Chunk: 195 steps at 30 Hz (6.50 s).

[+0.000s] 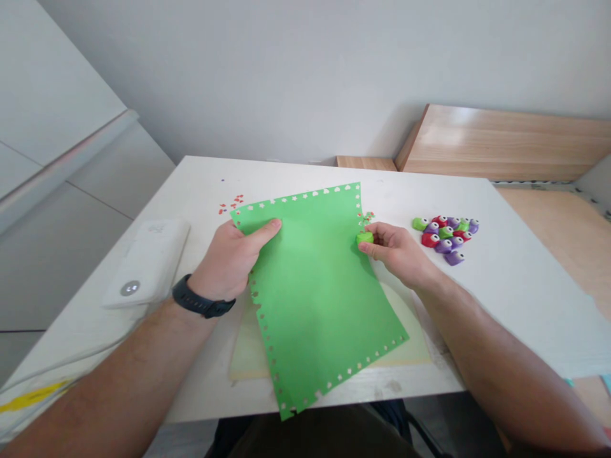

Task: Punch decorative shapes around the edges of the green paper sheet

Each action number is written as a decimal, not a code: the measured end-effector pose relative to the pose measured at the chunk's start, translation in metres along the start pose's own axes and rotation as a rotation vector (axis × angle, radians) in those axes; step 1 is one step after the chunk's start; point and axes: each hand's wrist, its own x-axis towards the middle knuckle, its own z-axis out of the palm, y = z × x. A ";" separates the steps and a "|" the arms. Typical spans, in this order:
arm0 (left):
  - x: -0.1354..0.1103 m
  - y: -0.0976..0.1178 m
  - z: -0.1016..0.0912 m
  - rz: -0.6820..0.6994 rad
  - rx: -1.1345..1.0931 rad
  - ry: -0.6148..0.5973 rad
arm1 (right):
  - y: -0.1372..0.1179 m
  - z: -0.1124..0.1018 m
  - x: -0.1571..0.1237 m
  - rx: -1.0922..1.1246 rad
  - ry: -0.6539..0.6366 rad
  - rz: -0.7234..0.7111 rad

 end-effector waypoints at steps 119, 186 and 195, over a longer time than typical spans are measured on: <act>0.005 -0.008 -0.005 0.016 -0.029 0.007 | 0.006 -0.021 0.009 -0.363 0.388 -0.119; 0.007 -0.007 -0.007 0.066 -0.016 0.047 | -0.011 -0.016 -0.001 0.158 0.035 0.025; 0.007 -0.007 -0.006 0.061 -0.026 0.038 | -0.013 -0.013 -0.001 0.191 -0.001 0.045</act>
